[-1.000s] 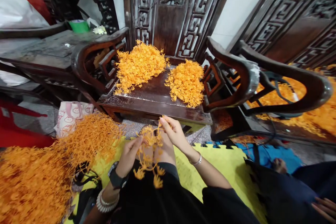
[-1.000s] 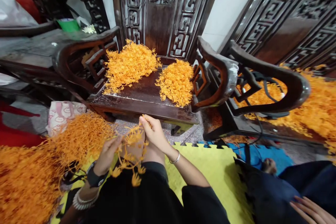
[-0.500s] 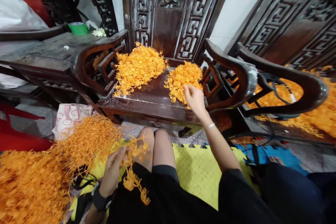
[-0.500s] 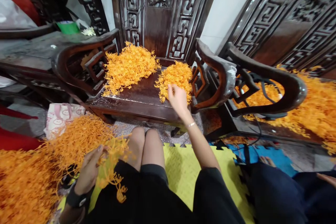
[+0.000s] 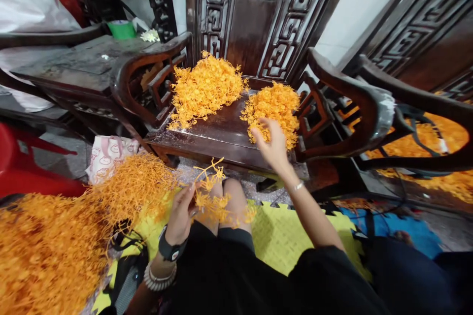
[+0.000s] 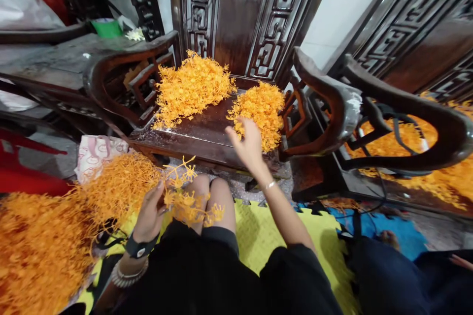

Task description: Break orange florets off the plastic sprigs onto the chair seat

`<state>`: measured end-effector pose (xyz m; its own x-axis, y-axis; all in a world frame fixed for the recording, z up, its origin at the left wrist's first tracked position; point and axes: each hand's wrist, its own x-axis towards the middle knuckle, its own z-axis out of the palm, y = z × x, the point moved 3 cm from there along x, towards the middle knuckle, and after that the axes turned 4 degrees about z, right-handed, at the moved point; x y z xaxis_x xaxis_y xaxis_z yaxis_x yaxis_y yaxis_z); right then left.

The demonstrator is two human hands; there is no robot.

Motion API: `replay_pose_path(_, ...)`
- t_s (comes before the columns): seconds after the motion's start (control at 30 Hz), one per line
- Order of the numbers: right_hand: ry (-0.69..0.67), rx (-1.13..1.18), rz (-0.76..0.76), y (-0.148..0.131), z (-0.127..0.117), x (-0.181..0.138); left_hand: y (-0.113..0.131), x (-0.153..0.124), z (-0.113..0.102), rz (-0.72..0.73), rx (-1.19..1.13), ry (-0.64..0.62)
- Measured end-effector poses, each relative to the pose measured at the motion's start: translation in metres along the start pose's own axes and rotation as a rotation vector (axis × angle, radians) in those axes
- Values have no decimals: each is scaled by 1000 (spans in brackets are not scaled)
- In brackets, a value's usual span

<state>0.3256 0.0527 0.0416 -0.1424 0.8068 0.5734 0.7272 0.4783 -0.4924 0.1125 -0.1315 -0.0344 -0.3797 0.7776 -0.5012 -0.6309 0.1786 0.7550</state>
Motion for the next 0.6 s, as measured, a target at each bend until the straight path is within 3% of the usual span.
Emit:
replay_pose_path(0.1,-588,497,46,-67,16,-70,-6,1,-2,80,118,-147)
replay_pose_path(0.17,-872,847,245,-94,29,-109,-4,-2,0,322,324,-336)
replay_pose_path(0.2,-940,974,369,-100,34,-123,-2,-6,0,478,462,-395)
replay_pose_path(0.27,-913,1092,506,-104,39,-137,2,-14,0,737,694,-452)
replay_pose_path(0.3,-861,1038,509,-102,39,-139,4,-17,-2,804,766,-442)
replay_pose_path(0.47,-699,580,276,-93,18,-128,12,-23,-11,899,931,-378)
replay_pose_path(0.53,-630,623,252,-95,9,-122,14,-28,-11,1008,947,-473)
replay_pose_path(0.6,-644,783,301,-101,3,-119,18,-34,-10,1064,932,-569)
